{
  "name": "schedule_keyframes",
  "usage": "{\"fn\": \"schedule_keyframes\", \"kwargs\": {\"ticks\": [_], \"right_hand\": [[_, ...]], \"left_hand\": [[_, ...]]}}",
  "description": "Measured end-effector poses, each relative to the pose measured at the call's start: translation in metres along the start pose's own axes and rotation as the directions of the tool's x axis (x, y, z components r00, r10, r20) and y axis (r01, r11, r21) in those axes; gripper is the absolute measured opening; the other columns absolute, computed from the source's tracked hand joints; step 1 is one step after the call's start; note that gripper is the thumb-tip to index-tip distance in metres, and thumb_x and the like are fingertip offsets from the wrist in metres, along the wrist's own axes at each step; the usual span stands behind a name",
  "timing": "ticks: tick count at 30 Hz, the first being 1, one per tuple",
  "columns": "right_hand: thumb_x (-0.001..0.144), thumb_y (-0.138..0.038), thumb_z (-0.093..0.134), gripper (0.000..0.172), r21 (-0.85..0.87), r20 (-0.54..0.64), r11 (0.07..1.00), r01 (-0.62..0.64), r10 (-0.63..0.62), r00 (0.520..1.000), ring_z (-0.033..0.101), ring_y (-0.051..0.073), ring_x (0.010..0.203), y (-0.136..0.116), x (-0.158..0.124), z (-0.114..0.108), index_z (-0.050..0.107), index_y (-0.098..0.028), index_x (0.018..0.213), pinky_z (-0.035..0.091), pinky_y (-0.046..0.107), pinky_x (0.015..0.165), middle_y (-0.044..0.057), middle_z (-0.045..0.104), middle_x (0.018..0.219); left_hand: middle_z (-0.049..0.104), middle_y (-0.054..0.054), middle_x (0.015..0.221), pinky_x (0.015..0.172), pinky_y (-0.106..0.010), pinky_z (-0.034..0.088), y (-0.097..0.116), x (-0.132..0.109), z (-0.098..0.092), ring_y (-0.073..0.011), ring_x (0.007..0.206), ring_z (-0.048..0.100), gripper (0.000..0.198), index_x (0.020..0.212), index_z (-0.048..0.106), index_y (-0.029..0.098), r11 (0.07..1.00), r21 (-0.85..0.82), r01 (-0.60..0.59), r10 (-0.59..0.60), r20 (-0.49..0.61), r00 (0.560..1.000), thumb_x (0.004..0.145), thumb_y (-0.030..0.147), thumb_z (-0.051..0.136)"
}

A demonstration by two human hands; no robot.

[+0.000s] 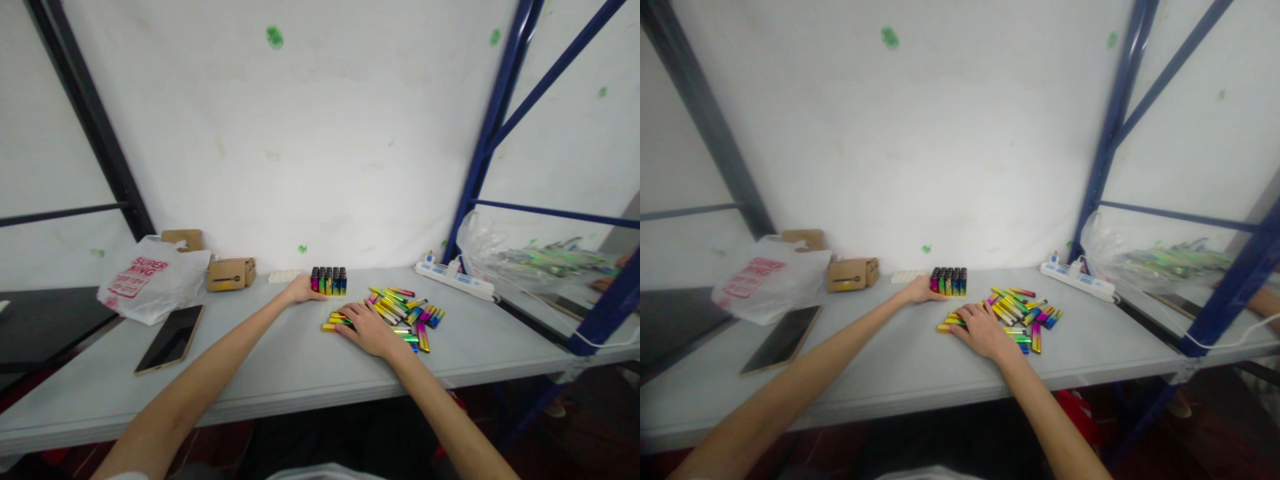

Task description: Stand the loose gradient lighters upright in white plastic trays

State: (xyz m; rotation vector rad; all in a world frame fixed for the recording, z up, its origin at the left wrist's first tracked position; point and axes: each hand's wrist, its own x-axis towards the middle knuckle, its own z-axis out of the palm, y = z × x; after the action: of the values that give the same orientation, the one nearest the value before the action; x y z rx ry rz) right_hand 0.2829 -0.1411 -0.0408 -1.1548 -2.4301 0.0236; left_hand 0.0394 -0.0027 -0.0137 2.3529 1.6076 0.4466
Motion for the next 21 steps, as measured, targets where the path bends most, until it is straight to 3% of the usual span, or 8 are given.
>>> {"fn": "schedule_keyframes", "kwargs": {"ticks": [4,8,11,14,17,21], "right_hand": [[0.104,-0.052,0.042,0.043,0.001,-0.006,1.0,-0.001,0.001,1.0,0.056,0.025,0.123,-0.003,-0.001,-0.003,0.062,-0.021,0.126,0.027,0.049,0.115,0.011,0.064,0.127],[0.105,-0.052,0.041,0.043,0.01,-0.002,1.0,0.003,-0.003,1.0,0.056,0.025,0.12,-0.005,-0.001,-0.006,0.061,-0.021,0.125,0.032,0.046,0.111,0.011,0.065,0.125],[0.105,-0.052,0.041,0.043,0.012,0.008,1.0,0.0,0.0,1.0,0.056,0.025,0.121,-0.005,-0.001,-0.008,0.061,-0.021,0.126,0.032,0.046,0.111,0.011,0.064,0.125],[0.105,-0.053,0.04,0.044,0.009,0.012,1.0,-0.005,0.005,1.0,0.055,0.025,0.121,-0.006,-0.001,-0.009,0.061,-0.02,0.127,0.033,0.046,0.111,0.011,0.064,0.125],[0.104,-0.053,0.04,0.044,0.009,0.01,1.0,-0.008,0.008,1.0,0.056,0.025,0.12,-0.007,-0.001,-0.009,0.061,-0.021,0.126,0.034,0.045,0.111,0.011,0.064,0.125],[0.104,-0.054,0.04,0.044,0.018,0.011,1.0,-0.015,0.014,1.0,0.055,0.026,0.124,-0.004,-0.002,-0.006,0.059,-0.022,0.127,0.026,0.05,0.117,0.01,0.063,0.128]], "left_hand": [[0.075,-0.005,0.078,0.062,-0.027,0.047,0.024,0.033,0.015,-0.025,0.075,0.07,0.052,0.085,0.073,0.018,0.989,0.026,0.147,-0.147,-0.023,0.989,0.066,0.066,0.079],[0.073,-0.019,0.116,0.076,-0.031,0.051,0.04,0.054,0.026,-0.032,0.103,0.07,0.065,0.121,0.063,0.013,0.956,0.025,0.291,-0.282,-0.171,0.944,0.075,0.056,0.079],[0.067,-0.025,0.126,0.082,-0.034,0.052,0.043,0.063,0.028,-0.0347,0.112,0.067,0.077,0.133,0.053,0.009,0.925,0.017,0.379,-0.365,-0.231,0.902,0.076,0.051,0.081],[0.069,-0.023,0.124,0.081,-0.032,0.053,0.042,0.066,0.027,-0.0332,0.111,0.069,0.075,0.126,0.058,0.013,0.919,0.016,0.394,-0.381,-0.224,0.897,0.069,0.053,0.086],[0.07,-0.022,0.122,0.08,-0.032,0.053,0.043,0.064,0.025,-0.033,0.109,0.069,0.065,0.119,0.062,0.015,0.92,0.03,0.391,-0.375,-0.222,0.9,0.073,0.057,0.082],[0.071,-0.023,0.117,0.083,-0.035,0.052,0.049,0.048,0.022,-0.0354,0.11,0.068,0.058,0.114,0.064,0.013,0.948,0.089,0.305,-0.284,-0.195,0.939,0.079,0.057,0.076]]}}
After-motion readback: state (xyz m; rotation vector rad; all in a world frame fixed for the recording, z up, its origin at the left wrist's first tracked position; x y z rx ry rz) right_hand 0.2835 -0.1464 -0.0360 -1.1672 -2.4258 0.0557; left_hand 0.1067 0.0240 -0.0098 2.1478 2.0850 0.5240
